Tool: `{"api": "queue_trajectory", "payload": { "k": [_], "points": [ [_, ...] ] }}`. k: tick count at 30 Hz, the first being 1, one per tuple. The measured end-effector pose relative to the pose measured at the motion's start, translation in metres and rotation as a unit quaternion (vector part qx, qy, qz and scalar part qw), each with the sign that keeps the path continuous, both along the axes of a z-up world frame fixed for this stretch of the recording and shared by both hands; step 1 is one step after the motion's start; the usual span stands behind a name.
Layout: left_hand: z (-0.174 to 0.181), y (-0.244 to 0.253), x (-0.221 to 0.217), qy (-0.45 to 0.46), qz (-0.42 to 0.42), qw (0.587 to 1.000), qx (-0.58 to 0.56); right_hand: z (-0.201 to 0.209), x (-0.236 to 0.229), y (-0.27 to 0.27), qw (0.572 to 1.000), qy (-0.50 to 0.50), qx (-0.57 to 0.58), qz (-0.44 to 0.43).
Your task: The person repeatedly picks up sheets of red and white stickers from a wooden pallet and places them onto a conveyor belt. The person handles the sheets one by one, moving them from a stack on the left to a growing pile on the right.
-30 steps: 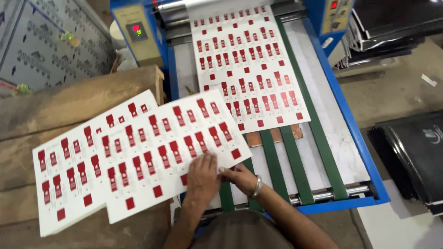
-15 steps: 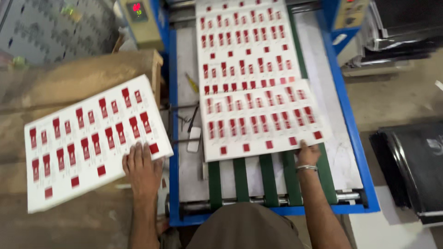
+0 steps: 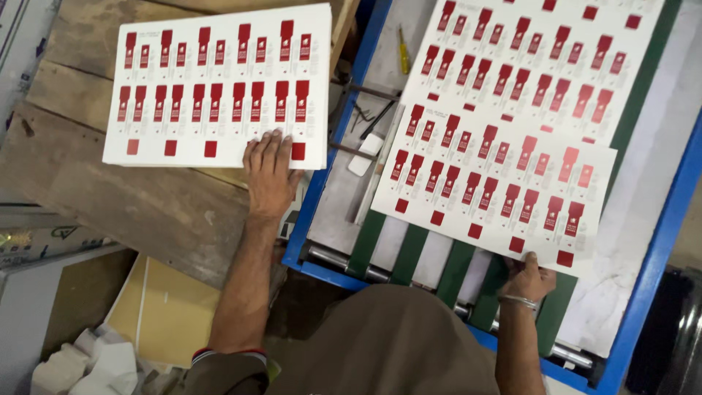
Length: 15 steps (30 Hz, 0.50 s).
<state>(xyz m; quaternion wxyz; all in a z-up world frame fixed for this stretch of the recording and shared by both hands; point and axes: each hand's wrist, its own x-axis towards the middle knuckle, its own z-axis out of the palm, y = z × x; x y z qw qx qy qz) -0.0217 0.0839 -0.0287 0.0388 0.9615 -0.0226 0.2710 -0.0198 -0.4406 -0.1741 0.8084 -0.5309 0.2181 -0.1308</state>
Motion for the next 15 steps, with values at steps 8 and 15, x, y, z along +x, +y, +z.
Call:
{"api": "queue_trajectory", "payload": {
  "k": [8,15],
  "points": [
    [-0.004,0.005,-0.003,-0.044,-0.019,0.998,-0.029,0.002,0.01,0.024,0.999,0.017,-0.021,-0.034],
    [-0.008,0.007,-0.002,-0.059,-0.014,0.998,-0.03,-0.021,0.034,0.02,0.997,0.03,-0.042,-0.056]
  ]
}}
